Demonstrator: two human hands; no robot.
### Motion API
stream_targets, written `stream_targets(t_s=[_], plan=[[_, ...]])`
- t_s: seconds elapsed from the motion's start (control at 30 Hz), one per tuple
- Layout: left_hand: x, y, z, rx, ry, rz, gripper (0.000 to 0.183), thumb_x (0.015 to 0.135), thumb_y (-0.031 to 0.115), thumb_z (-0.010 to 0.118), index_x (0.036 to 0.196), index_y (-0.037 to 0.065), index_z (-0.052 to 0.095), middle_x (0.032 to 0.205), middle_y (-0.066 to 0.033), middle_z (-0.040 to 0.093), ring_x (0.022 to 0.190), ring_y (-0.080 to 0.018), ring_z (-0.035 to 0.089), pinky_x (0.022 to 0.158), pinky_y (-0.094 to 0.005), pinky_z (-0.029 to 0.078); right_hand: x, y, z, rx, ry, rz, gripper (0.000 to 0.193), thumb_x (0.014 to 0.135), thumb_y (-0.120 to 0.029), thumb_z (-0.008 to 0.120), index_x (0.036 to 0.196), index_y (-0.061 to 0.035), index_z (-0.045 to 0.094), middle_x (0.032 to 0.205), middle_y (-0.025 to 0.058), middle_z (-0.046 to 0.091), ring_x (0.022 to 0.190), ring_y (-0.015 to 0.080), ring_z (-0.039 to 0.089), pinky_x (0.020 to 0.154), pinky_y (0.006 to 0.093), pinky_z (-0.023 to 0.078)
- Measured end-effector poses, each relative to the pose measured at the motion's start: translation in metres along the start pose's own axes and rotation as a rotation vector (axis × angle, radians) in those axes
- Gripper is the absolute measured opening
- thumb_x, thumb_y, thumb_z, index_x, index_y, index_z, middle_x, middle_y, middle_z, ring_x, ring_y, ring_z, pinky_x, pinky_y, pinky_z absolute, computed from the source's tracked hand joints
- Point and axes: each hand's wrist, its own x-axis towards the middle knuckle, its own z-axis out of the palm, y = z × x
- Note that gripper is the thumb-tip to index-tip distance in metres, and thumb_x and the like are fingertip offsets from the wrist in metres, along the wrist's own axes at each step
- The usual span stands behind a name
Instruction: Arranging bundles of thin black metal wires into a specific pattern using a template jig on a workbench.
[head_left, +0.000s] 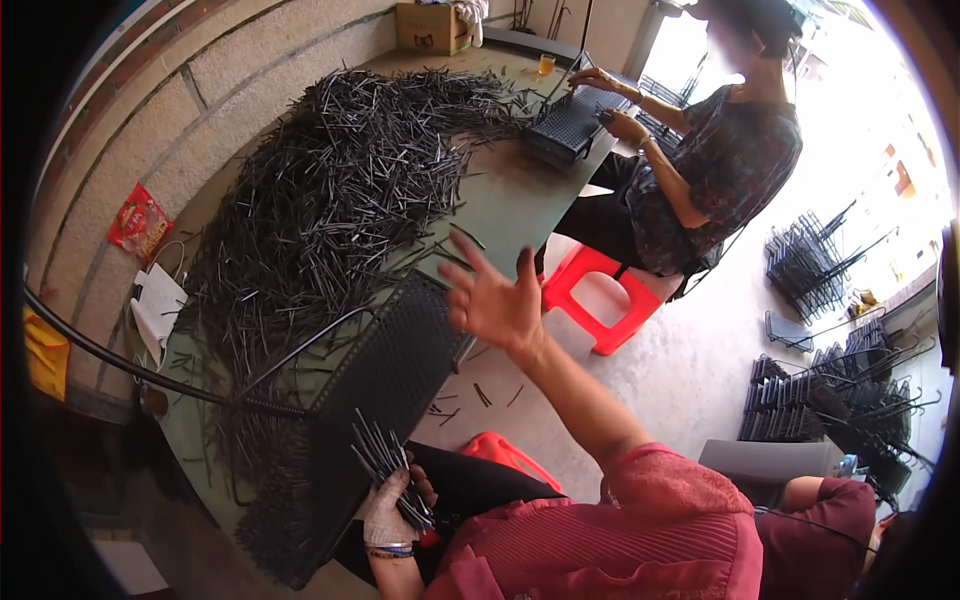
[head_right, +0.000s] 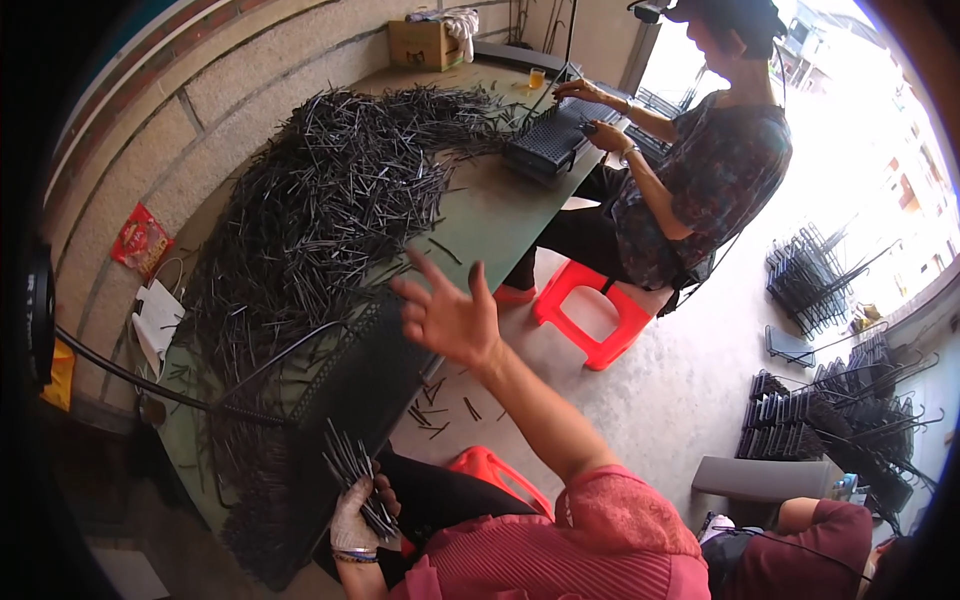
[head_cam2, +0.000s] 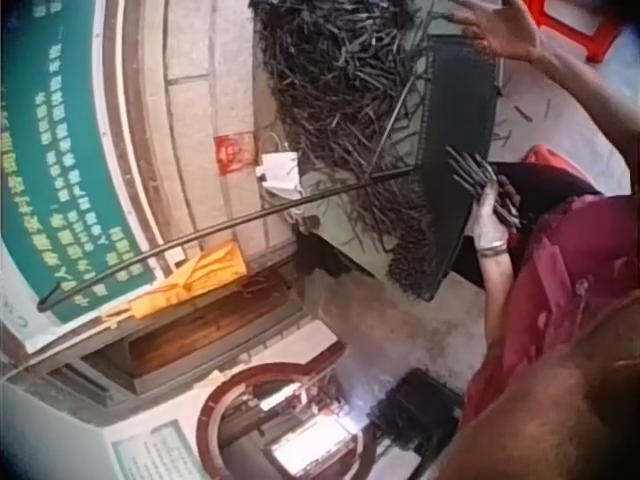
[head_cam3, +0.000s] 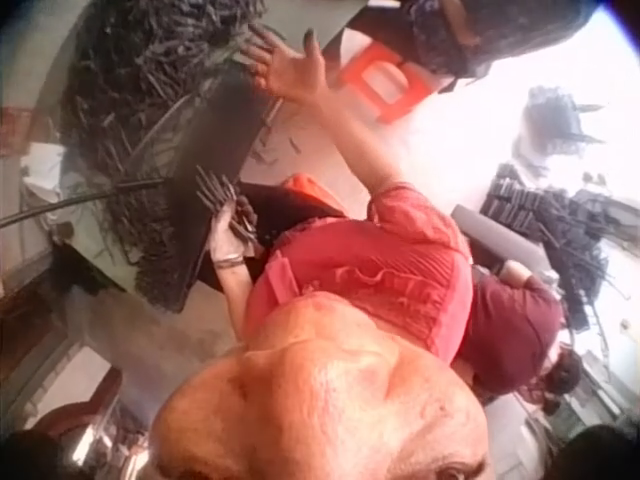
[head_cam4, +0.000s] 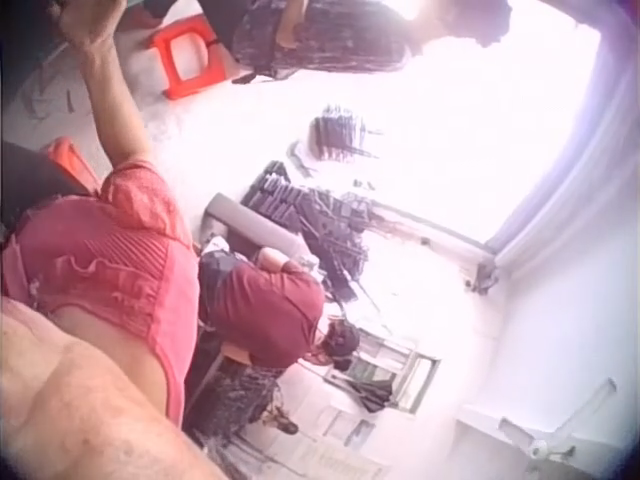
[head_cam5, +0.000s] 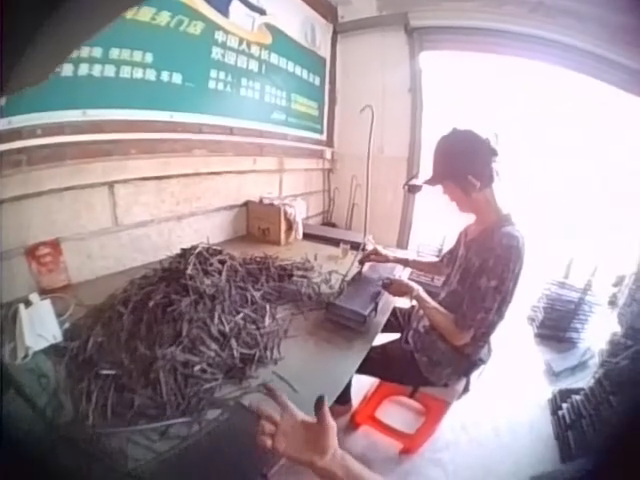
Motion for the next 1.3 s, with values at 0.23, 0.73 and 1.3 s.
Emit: stream_targets(t_s=[0.23,0.73,1.3], plan=[[0.001,-0.001,-0.006,-0.014,-0.058,-0.001,0.033,0.090,0.019,0.061,0.120,0.006,0.055,0.089,-0.0046,0.066,0.071,-0.0171,0.066,0.060,-0.0352,0.057,0.024,-0.053,0.008,-0.010,-0.223,-0.126,0.087,0.080,-0.071,0.054,0.148,-0.0226,0.029,0.138,0.0153,0.048,0.103,0.0267,0.055,0.087,0.0418,0.042],[0.000,0.000,-0.002,0.018,-0.003,0.013,0.033,0.091,0.021,0.062,0.120,0.007,0.054,0.088,-0.0035,0.066,0.069,-0.0159,0.065,0.058,-0.0334,0.056,-0.004,-0.039,-0.002,-0.456,-0.281,-0.035,0.087,0.088,-0.065,0.047,0.148,-0.0044,0.027,0.119,0.0200,0.059,0.093,0.0296,0.061,0.084,0.0395,0.046],[0.004,-0.004,-0.004,0.065,0.007,0.043,0.033,0.091,0.021,0.062,0.119,0.004,0.057,0.089,-0.0044,0.065,0.070,-0.0162,0.064,0.058,-0.0332,0.056,0.011,0.014,-0.073,-2.091,0.726,-0.109,0.042,0.086,-0.040,0.063,0.107,-0.0030,0.068,0.093,0.0237,0.067,0.087,0.0408,0.063,0.080,0.0455,0.049]])
